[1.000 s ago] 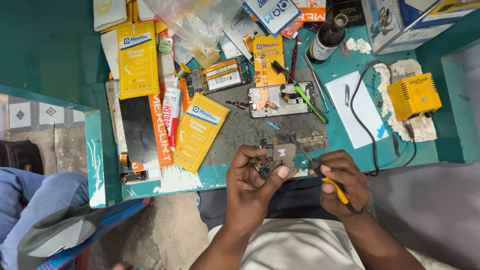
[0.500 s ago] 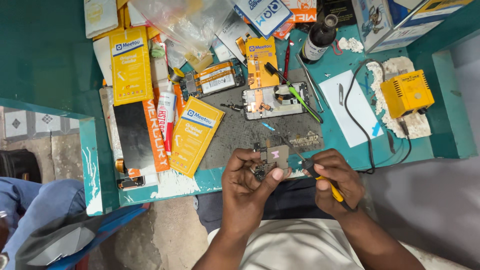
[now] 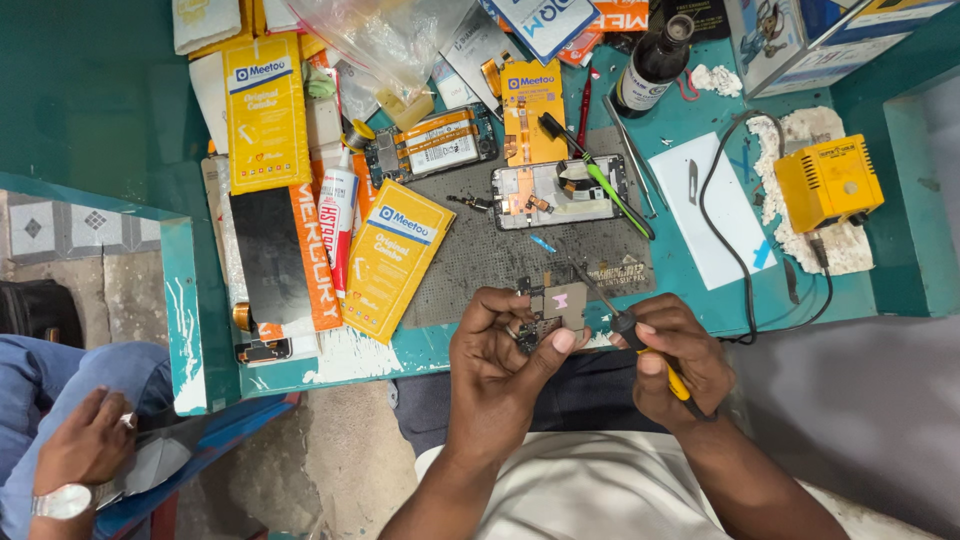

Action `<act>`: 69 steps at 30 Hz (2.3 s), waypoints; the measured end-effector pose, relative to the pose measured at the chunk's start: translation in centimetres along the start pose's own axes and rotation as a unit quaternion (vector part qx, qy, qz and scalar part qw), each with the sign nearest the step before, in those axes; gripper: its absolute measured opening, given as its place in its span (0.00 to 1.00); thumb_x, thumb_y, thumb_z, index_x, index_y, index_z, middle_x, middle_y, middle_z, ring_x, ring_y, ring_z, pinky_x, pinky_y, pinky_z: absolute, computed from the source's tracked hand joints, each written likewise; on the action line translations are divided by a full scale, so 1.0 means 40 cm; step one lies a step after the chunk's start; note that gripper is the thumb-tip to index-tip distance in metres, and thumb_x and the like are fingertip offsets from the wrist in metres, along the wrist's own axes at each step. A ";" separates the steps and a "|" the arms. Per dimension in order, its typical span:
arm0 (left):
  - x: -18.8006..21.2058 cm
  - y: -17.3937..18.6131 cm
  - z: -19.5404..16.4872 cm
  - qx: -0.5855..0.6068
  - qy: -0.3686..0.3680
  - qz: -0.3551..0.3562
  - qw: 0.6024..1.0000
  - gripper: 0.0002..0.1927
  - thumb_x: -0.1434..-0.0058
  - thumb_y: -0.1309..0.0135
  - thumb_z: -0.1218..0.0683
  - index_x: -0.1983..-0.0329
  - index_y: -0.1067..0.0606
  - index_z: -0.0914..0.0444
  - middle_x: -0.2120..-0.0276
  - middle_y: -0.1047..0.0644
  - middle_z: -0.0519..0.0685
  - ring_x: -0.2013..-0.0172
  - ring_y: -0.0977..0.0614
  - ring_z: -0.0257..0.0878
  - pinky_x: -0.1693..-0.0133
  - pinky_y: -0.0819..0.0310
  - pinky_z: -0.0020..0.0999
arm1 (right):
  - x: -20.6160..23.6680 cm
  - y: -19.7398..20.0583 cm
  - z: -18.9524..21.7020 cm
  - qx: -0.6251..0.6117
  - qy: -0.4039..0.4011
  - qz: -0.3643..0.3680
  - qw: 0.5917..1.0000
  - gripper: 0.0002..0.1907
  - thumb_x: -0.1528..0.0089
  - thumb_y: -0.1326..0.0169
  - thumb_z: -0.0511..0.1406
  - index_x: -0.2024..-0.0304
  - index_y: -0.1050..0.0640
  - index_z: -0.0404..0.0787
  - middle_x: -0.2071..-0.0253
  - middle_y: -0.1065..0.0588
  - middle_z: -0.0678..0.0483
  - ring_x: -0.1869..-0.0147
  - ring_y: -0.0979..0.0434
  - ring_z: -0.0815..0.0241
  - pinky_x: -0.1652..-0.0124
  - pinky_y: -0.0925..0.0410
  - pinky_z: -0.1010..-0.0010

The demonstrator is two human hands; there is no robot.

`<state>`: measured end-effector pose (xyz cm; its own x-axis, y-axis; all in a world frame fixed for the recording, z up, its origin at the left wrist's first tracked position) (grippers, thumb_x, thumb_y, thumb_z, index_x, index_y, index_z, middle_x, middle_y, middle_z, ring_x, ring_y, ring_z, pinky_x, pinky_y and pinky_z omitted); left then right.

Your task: The person repairs a disassembled smartphone at a workbench. They pour liquid from a brown bottle onto the phone board, brush the board, then use a screwdriver to unscrew and reposition components on the board, handling small parts with tweezers and fingers while working over the bench mat.

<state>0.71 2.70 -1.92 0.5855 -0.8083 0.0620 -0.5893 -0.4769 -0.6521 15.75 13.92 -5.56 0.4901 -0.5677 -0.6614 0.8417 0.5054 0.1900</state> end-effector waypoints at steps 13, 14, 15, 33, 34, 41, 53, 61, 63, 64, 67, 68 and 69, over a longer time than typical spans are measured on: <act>0.006 -0.003 0.008 -0.038 0.023 -0.003 0.999 0.16 0.36 0.41 0.70 0.48 0.30 0.71 0.53 0.23 0.55 0.52 0.17 0.37 0.52 0.16 0.28 | -0.005 0.023 0.005 -0.291 -0.138 -0.109 0.940 0.19 0.27 0.42 0.41 0.38 0.28 0.40 0.44 0.24 0.43 0.47 0.20 0.54 0.54 0.25 0.64; 0.006 -0.005 0.009 -0.035 0.022 0.001 0.999 0.15 0.37 0.41 0.69 0.48 0.30 0.71 0.53 0.23 0.55 0.52 0.17 0.36 0.51 0.16 0.28 | -0.018 0.028 0.001 -0.274 -0.160 -0.100 0.943 0.20 0.30 0.40 0.39 0.38 0.29 0.40 0.45 0.24 0.42 0.47 0.21 0.54 0.54 0.25 0.64; 0.007 -0.006 0.010 -0.043 0.034 0.008 0.998 0.15 0.37 0.41 0.70 0.48 0.29 0.71 0.53 0.22 0.56 0.53 0.17 0.36 0.54 0.17 0.26 | -0.032 0.031 -0.004 -0.257 -0.181 -0.091 0.945 0.22 0.32 0.38 0.36 0.39 0.29 0.39 0.45 0.24 0.41 0.46 0.21 0.54 0.54 0.25 0.64; -0.003 -0.014 -0.007 -0.006 0.046 0.039 0.998 0.17 0.36 0.42 0.70 0.45 0.29 0.71 0.51 0.21 0.55 0.50 0.18 0.36 0.49 0.20 0.28 | -0.070 0.020 -0.004 -0.248 -0.234 -0.061 0.938 0.24 0.37 0.36 0.26 0.40 0.28 0.36 0.46 0.25 0.44 0.43 0.23 0.59 0.47 0.25 0.69; -0.005 -0.012 -0.007 -0.009 0.047 0.028 0.998 0.16 0.35 0.42 0.70 0.46 0.29 0.72 0.52 0.21 0.55 0.52 0.18 0.37 0.50 0.19 0.29 | -0.069 0.019 -0.006 -0.245 -0.237 -0.060 0.938 0.24 0.37 0.36 0.26 0.40 0.28 0.36 0.46 0.25 0.44 0.43 0.23 0.59 0.47 0.25 0.69; -0.008 -0.003 -0.002 0.001 0.045 0.000 0.999 0.10 0.33 0.43 0.67 0.51 0.28 0.72 0.58 0.21 0.54 0.56 0.17 0.36 0.50 0.15 0.35 | -0.054 0.013 -0.008 -0.243 -0.239 -0.039 0.939 0.24 0.37 0.37 0.27 0.40 0.28 0.35 0.42 0.26 0.44 0.43 0.23 0.58 0.42 0.25 0.65; -0.010 0.022 0.001 -0.052 0.000 -0.084 0.995 0.09 0.38 0.38 0.67 0.62 0.28 0.69 0.75 0.34 0.40 0.75 0.30 0.22 0.64 0.12 0.33 | -0.017 0.039 0.035 0.021 0.039 0.031 0.999 0.18 0.25 0.58 0.45 0.41 0.31 0.40 0.58 0.21 0.43 0.53 0.18 0.53 0.56 0.25 0.63; -0.008 0.012 -0.001 -0.067 -0.003 -0.085 0.994 0.08 0.39 0.39 0.67 0.61 0.27 0.69 0.75 0.33 0.41 0.74 0.27 0.24 0.66 0.14 0.30 | -0.008 0.044 0.038 0.015 0.040 0.053 0.998 0.19 0.24 0.58 0.45 0.45 0.30 0.36 0.64 0.23 0.41 0.57 0.18 0.51 0.61 0.20 0.62; -0.008 0.012 -0.001 -0.064 -0.008 -0.081 0.995 0.08 0.38 0.38 0.67 0.61 0.28 0.68 0.75 0.34 0.40 0.74 0.28 0.23 0.66 0.14 0.30 | -0.011 0.041 0.039 0.017 0.038 0.042 0.998 0.18 0.25 0.58 0.44 0.46 0.29 0.35 0.64 0.23 0.42 0.58 0.19 0.50 0.62 0.20 0.62; -0.006 0.013 -0.003 -0.064 -0.008 -0.079 0.995 0.09 0.37 0.38 0.67 0.62 0.28 0.68 0.75 0.34 0.40 0.74 0.28 0.23 0.66 0.13 0.31 | -0.012 0.038 0.039 0.019 0.037 0.036 0.998 0.18 0.25 0.58 0.44 0.47 0.29 0.35 0.64 0.23 0.42 0.59 0.19 0.50 0.62 0.20 0.62; -0.005 0.013 -0.004 -0.064 -0.008 -0.075 0.995 0.08 0.37 0.38 0.67 0.62 0.28 0.69 0.74 0.34 0.40 0.73 0.28 0.23 0.65 0.13 0.32 | -0.013 0.035 0.039 0.018 0.040 0.028 0.999 0.18 0.24 0.59 0.44 0.47 0.29 0.35 0.64 0.23 0.42 0.59 0.18 0.50 0.62 0.20 0.62; -0.002 0.013 -0.006 -0.064 -0.007 -0.075 0.995 0.08 0.37 0.39 0.67 0.62 0.28 0.69 0.74 0.34 0.40 0.73 0.27 0.24 0.65 0.13 0.32 | -0.011 0.034 0.039 0.006 0.031 0.025 0.999 0.18 0.24 0.60 0.44 0.47 0.30 0.36 0.63 0.23 0.40 0.59 0.18 0.50 0.62 0.19 0.61; -0.001 0.012 -0.006 -0.056 -0.007 -0.072 0.996 0.08 0.37 0.39 0.67 0.62 0.28 0.69 0.73 0.33 0.40 0.72 0.25 0.25 0.64 0.13 0.32 | -0.009 0.034 0.039 -0.006 0.022 0.022 0.999 0.18 0.24 0.61 0.44 0.46 0.30 0.36 0.62 0.24 0.39 0.59 0.17 0.50 0.61 0.19 0.61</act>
<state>0.27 2.43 -2.07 0.6760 -0.7238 0.1383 -0.5559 -0.6241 -0.5491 17.05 13.80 -3.93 0.5159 -0.5151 -0.6845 0.8165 0.5374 0.2110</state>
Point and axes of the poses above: each hand's wrist, its own x-axis away from the middle knuckle, its own y-axis out of the back of the hand, z = x × y, the point moved 2 cm from there along -x, towards the middle knuckle
